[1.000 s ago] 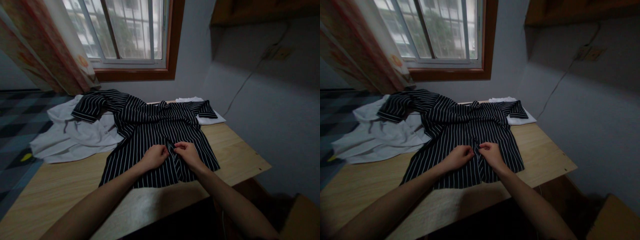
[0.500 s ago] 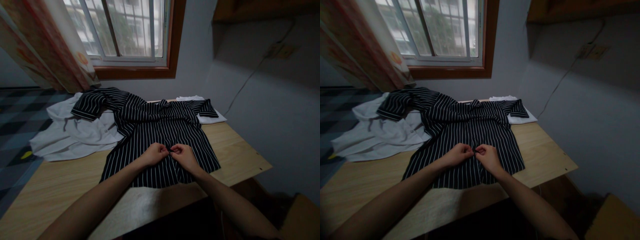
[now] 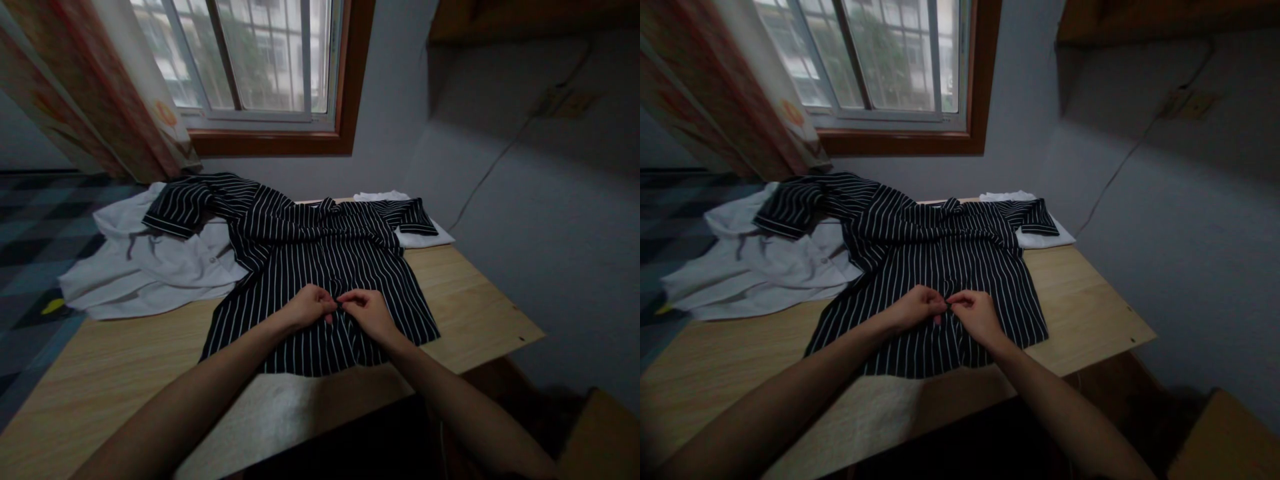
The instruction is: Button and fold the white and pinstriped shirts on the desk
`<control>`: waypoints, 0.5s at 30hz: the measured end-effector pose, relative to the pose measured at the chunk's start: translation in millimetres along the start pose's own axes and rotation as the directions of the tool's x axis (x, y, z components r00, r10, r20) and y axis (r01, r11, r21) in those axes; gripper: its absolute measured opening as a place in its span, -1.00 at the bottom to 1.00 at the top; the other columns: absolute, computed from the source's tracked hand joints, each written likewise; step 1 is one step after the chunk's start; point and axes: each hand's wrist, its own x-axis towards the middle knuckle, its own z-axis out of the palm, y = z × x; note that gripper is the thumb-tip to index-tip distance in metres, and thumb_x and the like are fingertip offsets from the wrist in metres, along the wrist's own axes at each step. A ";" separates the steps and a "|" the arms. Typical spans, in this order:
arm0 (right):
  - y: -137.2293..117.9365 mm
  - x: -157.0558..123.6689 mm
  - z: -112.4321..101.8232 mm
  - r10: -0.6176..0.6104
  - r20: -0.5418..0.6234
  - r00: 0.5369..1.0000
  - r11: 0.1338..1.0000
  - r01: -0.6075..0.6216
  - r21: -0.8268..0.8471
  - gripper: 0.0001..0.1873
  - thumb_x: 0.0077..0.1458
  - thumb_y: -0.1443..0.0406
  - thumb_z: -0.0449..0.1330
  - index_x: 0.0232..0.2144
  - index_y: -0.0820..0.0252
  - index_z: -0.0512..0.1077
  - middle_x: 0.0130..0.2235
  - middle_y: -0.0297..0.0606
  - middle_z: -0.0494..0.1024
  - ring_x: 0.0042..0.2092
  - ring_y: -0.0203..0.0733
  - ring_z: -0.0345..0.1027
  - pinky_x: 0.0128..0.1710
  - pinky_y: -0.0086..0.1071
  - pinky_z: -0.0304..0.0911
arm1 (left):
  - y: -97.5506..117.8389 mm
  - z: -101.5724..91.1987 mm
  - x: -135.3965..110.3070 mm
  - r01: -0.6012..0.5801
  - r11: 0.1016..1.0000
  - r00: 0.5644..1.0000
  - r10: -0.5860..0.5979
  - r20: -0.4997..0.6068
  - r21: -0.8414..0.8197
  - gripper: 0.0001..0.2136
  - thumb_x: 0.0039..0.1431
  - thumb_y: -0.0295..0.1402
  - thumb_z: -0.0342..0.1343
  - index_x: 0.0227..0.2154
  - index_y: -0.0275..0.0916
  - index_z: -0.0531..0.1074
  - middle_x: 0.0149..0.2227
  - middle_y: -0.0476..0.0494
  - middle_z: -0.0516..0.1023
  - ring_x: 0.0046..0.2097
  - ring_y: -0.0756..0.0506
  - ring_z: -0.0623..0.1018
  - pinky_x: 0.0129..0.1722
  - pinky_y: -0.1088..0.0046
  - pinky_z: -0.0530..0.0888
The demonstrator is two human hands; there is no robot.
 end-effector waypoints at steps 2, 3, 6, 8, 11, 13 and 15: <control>0.9 0.9 -0.8 -0.005 -0.009 1.000 1.000 0.005 0.017 -0.81 -0.09 0.36 0.14 -0.43 0.18 0.56 -0.41 -0.28 0.60 -0.38 -0.24 0.44 -0.35 -0.36 0.32 | 0.3 0.1 -0.5 0.013 0.999 1.000 -0.012 0.015 -0.035 -0.86 0.10 -0.38 0.06 -0.51 -0.31 0.41 -0.60 0.00 0.47 -0.63 0.10 0.12 -0.59 0.50 0.02; 1.4 1.4 -1.0 -0.005 -0.012 1.000 0.999 0.005 0.038 -0.81 -0.09 0.36 0.14 -0.44 0.18 0.56 -0.41 -0.29 0.60 -0.38 -0.24 0.44 -0.34 -0.36 0.32 | 0.6 0.1 -0.6 0.025 0.998 1.000 -0.024 0.020 -0.054 -0.86 0.11 -0.38 0.05 -0.50 -0.31 0.41 -0.59 0.00 0.47 -0.64 0.10 0.13 -0.60 0.50 0.03; 2.4 2.8 -1.5 0.012 -0.001 1.000 0.991 -0.012 0.131 -0.87 -0.14 0.36 0.20 -0.46 0.18 0.53 -0.42 -0.31 0.58 -0.37 -0.25 0.44 -0.32 -0.37 0.33 | 2.2 0.3 -1.0 0.067 0.993 0.997 -0.064 0.030 -0.100 -0.89 0.13 -0.40 0.04 -0.46 -0.31 0.39 -0.57 -0.01 0.50 -0.66 0.11 0.18 -0.63 0.51 0.05; 2.2 3.2 -1.8 0.046 0.020 0.999 0.981 -0.049 0.189 -0.89 -0.18 0.34 0.26 -0.47 0.19 0.52 -0.43 -0.31 0.58 -0.38 -0.26 0.44 -0.33 -0.38 0.34 | 3.4 0.2 -1.3 0.080 0.991 0.996 -0.076 0.036 -0.106 -0.90 0.12 -0.41 0.04 -0.44 -0.31 0.39 -0.56 -0.01 0.51 -0.67 0.11 0.20 -0.64 0.52 0.07; 0.8 3.2 -2.0 0.121 0.050 0.991 0.958 -0.130 0.257 -0.85 -0.18 0.29 0.28 -0.45 0.21 0.51 -0.43 -0.29 0.58 -0.42 -0.28 0.43 -0.40 -0.40 0.35 | 4.6 -0.1 -2.1 0.088 0.989 0.995 -0.083 0.047 -0.116 -0.91 0.13 -0.43 0.04 -0.44 -0.32 0.38 -0.56 0.00 0.51 -0.68 0.13 0.21 -0.66 0.55 0.07; -0.3 2.8 -1.2 0.119 0.047 0.992 0.960 -0.127 0.250 -0.84 -0.17 0.27 0.28 -0.45 0.21 0.49 -0.46 -0.30 0.57 -0.45 -0.28 0.42 -0.43 -0.41 0.35 | 4.7 -0.3 -2.6 0.090 0.987 0.995 -0.084 0.055 -0.130 -0.91 0.13 -0.44 0.03 -0.45 -0.31 0.37 -0.56 0.01 0.51 -0.69 0.14 0.20 -0.67 0.56 0.06; -1.4 1.8 0.4 0.061 0.021 0.998 0.981 -0.064 0.185 -0.86 -0.18 0.28 0.29 -0.46 0.20 0.47 -0.49 -0.32 0.54 -0.44 -0.27 0.42 -0.42 -0.40 0.37 | 4.3 -0.4 -2.9 0.090 0.986 0.995 -0.081 0.065 -0.142 -0.92 0.14 -0.44 0.03 -0.43 -0.31 0.37 -0.55 0.01 0.51 -0.69 0.14 0.20 -0.68 0.57 0.05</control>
